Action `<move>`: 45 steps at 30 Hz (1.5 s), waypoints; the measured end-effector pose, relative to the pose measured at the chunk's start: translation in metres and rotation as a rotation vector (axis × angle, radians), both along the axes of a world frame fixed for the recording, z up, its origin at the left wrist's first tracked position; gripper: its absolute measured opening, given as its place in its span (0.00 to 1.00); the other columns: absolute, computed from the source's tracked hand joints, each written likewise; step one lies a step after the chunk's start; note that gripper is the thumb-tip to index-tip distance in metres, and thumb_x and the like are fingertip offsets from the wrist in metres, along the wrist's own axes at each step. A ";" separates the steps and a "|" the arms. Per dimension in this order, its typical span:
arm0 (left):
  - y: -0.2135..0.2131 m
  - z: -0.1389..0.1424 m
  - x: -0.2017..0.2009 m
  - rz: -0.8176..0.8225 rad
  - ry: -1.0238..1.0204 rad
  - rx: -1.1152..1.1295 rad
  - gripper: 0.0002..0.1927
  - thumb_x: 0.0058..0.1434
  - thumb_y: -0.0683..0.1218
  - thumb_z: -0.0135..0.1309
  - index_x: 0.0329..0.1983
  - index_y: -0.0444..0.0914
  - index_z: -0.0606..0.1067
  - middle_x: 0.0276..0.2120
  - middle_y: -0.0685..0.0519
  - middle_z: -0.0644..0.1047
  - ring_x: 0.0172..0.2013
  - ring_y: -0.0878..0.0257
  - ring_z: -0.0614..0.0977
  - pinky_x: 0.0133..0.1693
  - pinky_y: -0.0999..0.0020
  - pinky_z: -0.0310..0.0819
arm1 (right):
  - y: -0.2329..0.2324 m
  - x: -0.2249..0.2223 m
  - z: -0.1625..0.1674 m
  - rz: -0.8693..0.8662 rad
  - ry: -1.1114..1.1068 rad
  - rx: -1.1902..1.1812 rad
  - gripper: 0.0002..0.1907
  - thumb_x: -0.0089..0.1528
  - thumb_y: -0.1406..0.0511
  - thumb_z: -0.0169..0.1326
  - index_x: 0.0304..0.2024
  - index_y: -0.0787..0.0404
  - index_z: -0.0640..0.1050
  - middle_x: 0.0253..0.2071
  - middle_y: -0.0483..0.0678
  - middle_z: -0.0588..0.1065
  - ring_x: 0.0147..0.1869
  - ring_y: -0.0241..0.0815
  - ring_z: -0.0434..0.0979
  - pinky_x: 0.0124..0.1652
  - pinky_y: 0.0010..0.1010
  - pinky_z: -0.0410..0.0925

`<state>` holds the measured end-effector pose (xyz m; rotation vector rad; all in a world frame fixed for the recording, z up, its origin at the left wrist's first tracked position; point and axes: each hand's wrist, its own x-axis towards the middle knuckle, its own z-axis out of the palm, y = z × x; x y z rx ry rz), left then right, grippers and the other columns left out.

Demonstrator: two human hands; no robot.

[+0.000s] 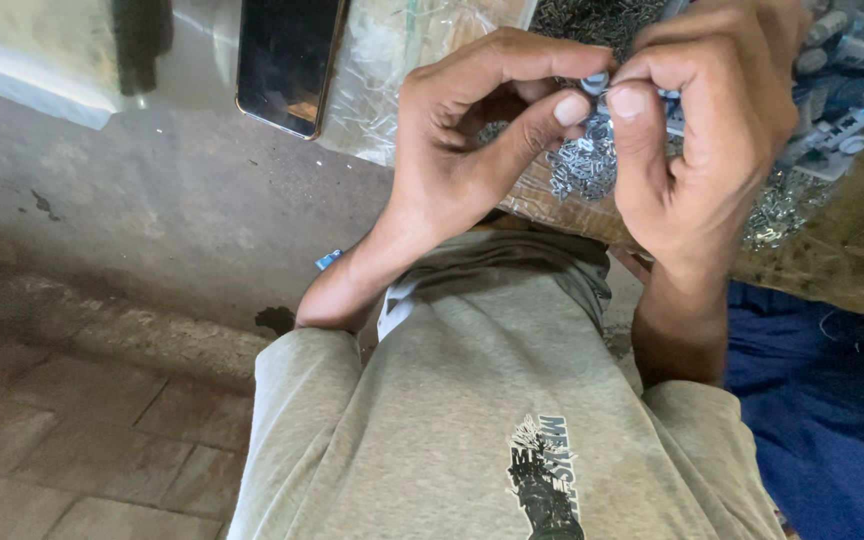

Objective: The person sits at a workbench assembling small blue and gray plastic components, fitting parts together by hand one at a time and placing finished assemblies with piles of similar parts on the bench.

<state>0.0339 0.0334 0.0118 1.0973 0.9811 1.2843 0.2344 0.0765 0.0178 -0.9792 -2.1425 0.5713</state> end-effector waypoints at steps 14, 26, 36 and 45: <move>-0.003 -0.024 0.001 -0.049 -0.191 -0.047 0.09 0.79 0.36 0.58 0.59 0.33 0.75 0.48 0.51 0.82 0.43 0.70 0.84 0.47 0.76 0.84 | 0.011 0.013 -0.001 0.139 -0.022 -0.043 0.05 0.72 0.69 0.58 0.43 0.65 0.76 0.44 0.49 0.76 0.49 0.46 0.75 0.52 0.36 0.65; -0.002 -0.037 -0.006 0.045 -0.281 -0.084 0.08 0.81 0.35 0.52 0.60 0.34 0.71 0.53 0.48 0.81 0.46 0.65 0.85 0.50 0.73 0.83 | 0.012 0.008 -0.024 -0.111 -0.481 0.134 0.05 0.73 0.70 0.47 0.51 0.63 0.72 0.46 0.54 0.69 0.51 0.51 0.67 0.56 0.44 0.57; -0.001 -0.027 0.006 0.015 -0.362 -0.101 0.10 0.80 0.33 0.55 0.61 0.32 0.72 0.52 0.48 0.80 0.49 0.67 0.83 0.53 0.73 0.83 | -0.003 0.002 0.003 0.016 -0.006 -0.234 0.05 0.79 0.70 0.47 0.49 0.66 0.71 0.47 0.53 0.70 0.51 0.49 0.67 0.52 0.36 0.61; -0.002 -0.025 0.008 0.037 -0.249 -0.118 0.09 0.77 0.33 0.58 0.58 0.31 0.74 0.46 0.49 0.82 0.46 0.67 0.84 0.51 0.73 0.84 | 0.001 -0.007 0.008 0.013 0.018 -0.168 0.04 0.76 0.70 0.54 0.47 0.66 0.73 0.45 0.51 0.72 0.49 0.47 0.69 0.49 0.35 0.63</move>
